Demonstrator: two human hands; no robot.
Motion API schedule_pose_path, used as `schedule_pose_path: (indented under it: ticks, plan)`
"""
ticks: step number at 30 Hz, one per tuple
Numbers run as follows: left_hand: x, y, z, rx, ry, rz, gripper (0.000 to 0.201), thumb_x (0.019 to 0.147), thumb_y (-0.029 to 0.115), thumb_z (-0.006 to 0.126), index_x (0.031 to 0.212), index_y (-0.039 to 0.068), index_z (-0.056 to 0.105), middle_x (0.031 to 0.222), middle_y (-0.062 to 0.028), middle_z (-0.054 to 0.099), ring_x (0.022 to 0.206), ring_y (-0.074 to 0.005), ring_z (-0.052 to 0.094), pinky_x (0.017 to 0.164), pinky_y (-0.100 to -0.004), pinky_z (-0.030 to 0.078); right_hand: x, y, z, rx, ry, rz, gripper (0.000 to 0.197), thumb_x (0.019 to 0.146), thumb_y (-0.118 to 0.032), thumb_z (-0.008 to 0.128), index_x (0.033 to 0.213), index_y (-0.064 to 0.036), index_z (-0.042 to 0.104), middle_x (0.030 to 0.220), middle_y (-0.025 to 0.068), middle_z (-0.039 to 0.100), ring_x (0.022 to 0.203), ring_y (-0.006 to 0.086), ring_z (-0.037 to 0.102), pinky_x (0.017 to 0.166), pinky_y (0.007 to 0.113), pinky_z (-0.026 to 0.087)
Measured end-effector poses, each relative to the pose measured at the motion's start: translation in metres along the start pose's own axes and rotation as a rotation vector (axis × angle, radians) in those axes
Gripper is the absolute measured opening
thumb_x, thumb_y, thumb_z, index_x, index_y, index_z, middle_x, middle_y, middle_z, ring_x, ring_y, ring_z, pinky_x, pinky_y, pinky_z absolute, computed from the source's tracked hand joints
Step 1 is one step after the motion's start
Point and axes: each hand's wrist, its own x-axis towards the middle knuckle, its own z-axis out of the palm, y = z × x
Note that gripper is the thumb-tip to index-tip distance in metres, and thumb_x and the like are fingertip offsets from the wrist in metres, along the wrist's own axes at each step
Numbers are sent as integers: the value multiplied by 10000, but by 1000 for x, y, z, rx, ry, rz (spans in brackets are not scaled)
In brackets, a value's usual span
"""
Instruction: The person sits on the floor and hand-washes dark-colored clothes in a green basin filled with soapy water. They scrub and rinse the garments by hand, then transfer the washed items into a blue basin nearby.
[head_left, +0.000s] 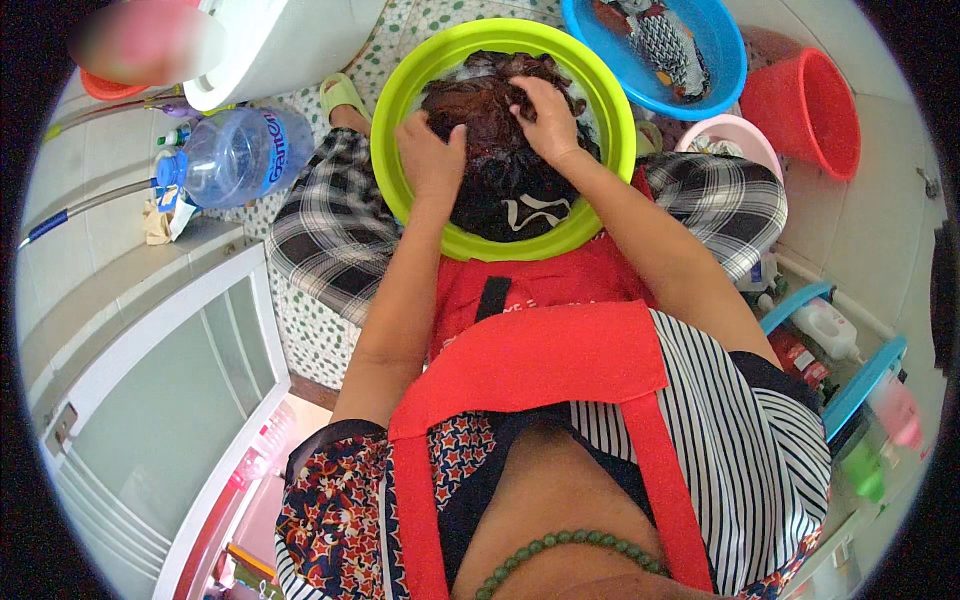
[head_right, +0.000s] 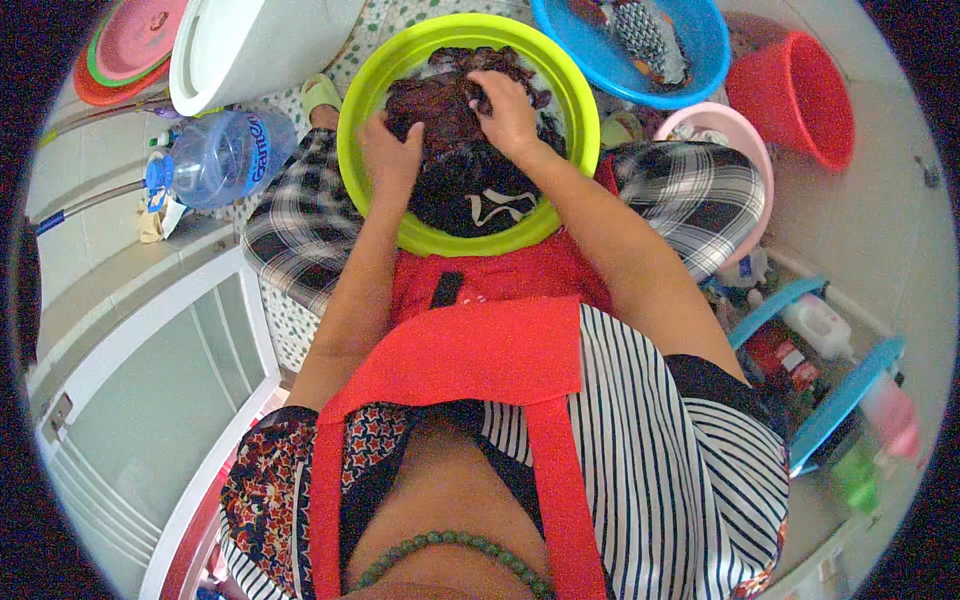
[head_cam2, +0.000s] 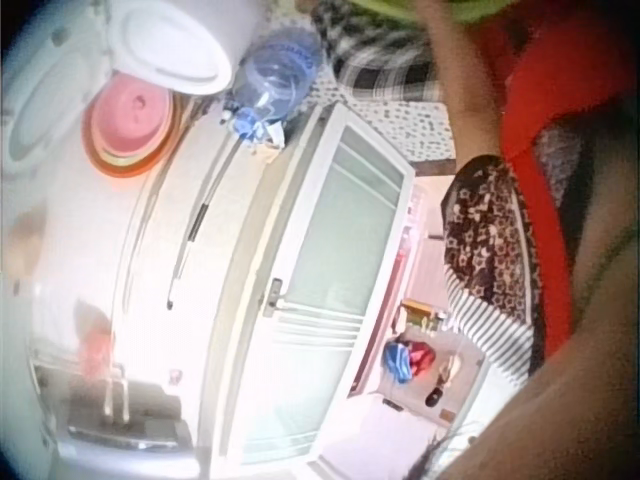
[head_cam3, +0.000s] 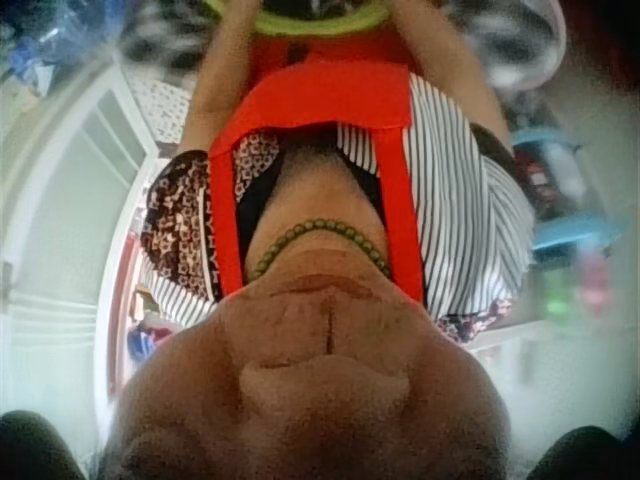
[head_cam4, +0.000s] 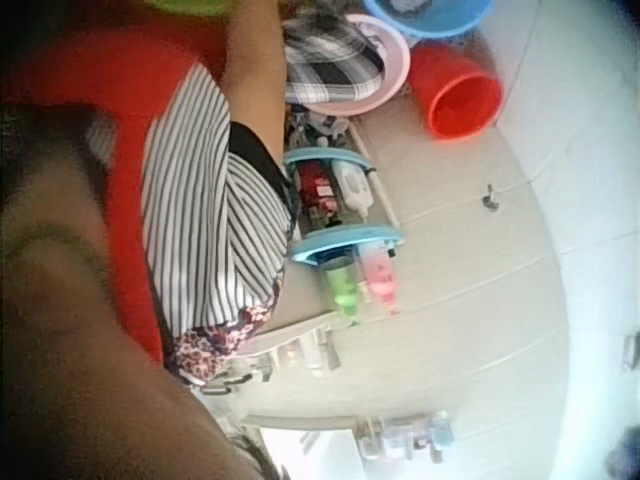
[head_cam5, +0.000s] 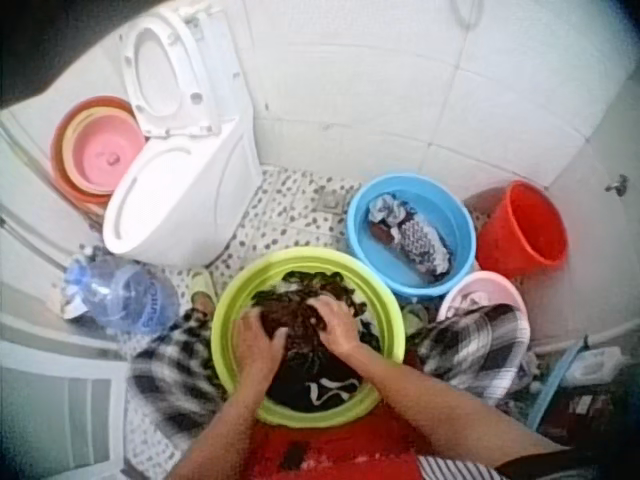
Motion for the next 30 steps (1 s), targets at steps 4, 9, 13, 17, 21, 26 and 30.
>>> schedule_pose_path:
  ticks: [4, 9, 13, 17, 21, 26, 30]
  plan:
    - [-2, 10, 27, 519, -66, 385, 633, 790, 428, 651, 1347, 243, 413, 1472, -74, 245, 1364, -340, 182, 990, -656, 225, -12, 5, 6, -99, -225, -46, 643, 625, 41, 693, 1207, -171, 522, 1223, 90, 507, 1109, 333, 478, 932, 419, 421]
    - [12, -10, 55, 630, -236, 332, 633, 816, 407, 615, 1382, 245, 381, 1493, -39, 215, 1375, -349, 160, 981, -701, 207, -7, 22, 12, -88, -295, 13, 683, 638, 66, 680, 1251, -143, 464, 1233, 125, 473, 1140, 358, 452, 935, 430, 415]
    - [21, -5, 61, 626, -455, 215, 570, 886, 307, 530, 1413, 200, 342, 1502, -63, 213, 1394, -335, 139, 1069, -608, 194, -11, 29, 30, 58, -353, 189, 650, 677, 52, 649, 1271, -132, 459, 1246, 190, 467, 1158, 411, 435, 977, 446, 384]
    - [29, -14, 86, 577, -232, 480, 457, 825, 245, 537, 1269, 137, 508, 1322, -168, 452, 1265, -369, 354, 1010, -521, 305, -24, 63, 52, 405, -419, 344, 492, 882, -239, 537, 1340, -120, 404, 1388, 158, 369, 1254, 358, 376, 1067, 439, 252]
    - [52, -1, 88, 576, -255, 351, 310, 777, 296, 579, 1002, 98, 659, 1116, -160, 597, 1053, -361, 545, 840, -529, 429, -12, 49, 60, 696, -474, 691, 705, 941, -602, 195, 1407, -94, 343, 1432, 120, 350, 1297, 263, 342, 1102, 390, 188]
    - [49, -10, 77, 575, -429, 290, 289, 766, 282, 608, 1021, 158, 663, 1132, -163, 593, 1066, -337, 552, 870, -503, 443, 9, 35, 25, 90, -451, 443, 376, 876, -324, 523, 1198, -130, 542, 1144, 183, 572, 1065, 353, 541, 914, 415, 409]
    - [22, 5, 48, -502, -389, -305, 405, 836, 399, 596, 1160, 156, 572, 1224, -116, 539, 1199, -309, 449, 915, -558, 408, 25, 0, 8, 225, 12, 311, 217, 795, -190, 659, 984, -105, 593, 912, 164, 633, 860, 352, 613, 743, 418, 487]
